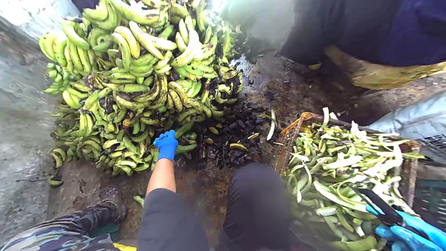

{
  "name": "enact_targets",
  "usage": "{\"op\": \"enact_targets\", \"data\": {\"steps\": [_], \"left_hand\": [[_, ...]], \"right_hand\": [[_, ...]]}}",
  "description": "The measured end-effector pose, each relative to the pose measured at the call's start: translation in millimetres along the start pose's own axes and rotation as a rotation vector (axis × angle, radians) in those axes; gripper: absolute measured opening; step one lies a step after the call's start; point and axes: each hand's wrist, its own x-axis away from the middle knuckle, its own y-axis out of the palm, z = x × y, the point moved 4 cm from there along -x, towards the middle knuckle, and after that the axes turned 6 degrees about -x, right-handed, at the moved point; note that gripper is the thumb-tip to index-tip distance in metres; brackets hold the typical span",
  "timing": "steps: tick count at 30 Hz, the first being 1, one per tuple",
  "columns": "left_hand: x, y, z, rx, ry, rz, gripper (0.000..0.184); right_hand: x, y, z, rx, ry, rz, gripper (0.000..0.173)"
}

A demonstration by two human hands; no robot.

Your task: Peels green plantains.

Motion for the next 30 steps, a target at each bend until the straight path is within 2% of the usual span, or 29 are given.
{"op": "enact_targets", "data": {"steps": [2, 3, 4, 5, 7, 11, 14, 16, 18, 20, 22, 24, 27, 28, 30], "left_hand": [[27.4, -28.2, -3.9, 0.047, -0.017, -0.019, 0.029], [43.6, -45.7, -1.2, 0.079, -0.004, -0.009, 0.029], [59.1, -62.3, 4.5, 0.114, 0.016, 0.021, 0.030], [74.5, -78.0, 14.3, 0.142, 0.047, 0.062, 0.029], [105.6, -107.7, 42.5, 0.188, 0.127, 0.136, 0.028], [174.3, -156.0, 112.5, 0.319, 0.402, 0.327, 0.034], [224.6, -171.9, 160.0, 0.720, 0.667, 0.420, 0.037], [253.7, -166.9, 194.9, 1.149, 0.806, 0.311, 0.034], [280.4, -146.4, 231.7, 1.494, 0.894, 0.067, 0.033], [298.9, -111.8, 266.8, 1.600, 0.915, -0.200, 0.041], [305.8, -65.7, 293.7, 1.466, 0.898, -0.436, 0.050], [305.2, -22.7, 309.4, 1.150, 0.858, -0.533, 0.039], [311.6, 4.6, 317.7, 0.299, 0.893, -0.413, 0.040], [320.2, 4.6, 321.4, 0.163, 0.909, -0.337, 0.044], [340.9, 6.8, 332.3, 0.084, 0.965, -0.277, 0.061]], "right_hand": [[16.1, 17.6, -33.5, -0.089, 0.045, 0.182, 0.037], [17.3, 15.4, -27.7, -0.159, -0.011, 0.175, 0.035], [11.4, 2.9, -5.5, -0.224, -0.138, -0.002, 0.041], [5.6, -0.3, 10.4, -0.294, -0.229, -0.057, 0.047], [1.5, 11.4, 16.6, -0.414, -0.332, -0.034, 0.054], [4.5, 46.8, -7.0, -0.614, -0.437, -0.082, 0.046], [-13.4, 44.8, -3.5, -0.871, -0.422, -0.049, 0.047], [-23.8, 33.3, 7.2, -1.122, -0.401, 0.046, 0.045], [-26.0, 22.0, 19.6, -1.329, -0.472, 0.075, 0.042], [-26.1, 10.9, 32.5, -1.416, -0.645, 0.084, 0.038], [-25.9, 0.1, 56.0, -1.372, -0.746, 0.234, 0.034], [-29.9, -1.8, 92.1, -1.299, -0.583, 0.431, 0.033], [-41.9, 20.1, 129.0, -1.272, -0.289, 0.527, 0.030], [-45.7, 25.2, 131.5, -1.270, -0.238, 0.514, 0.030], [-52.5, 25.7, 134.3, -1.233, -0.199, 0.475, 0.031]]}}
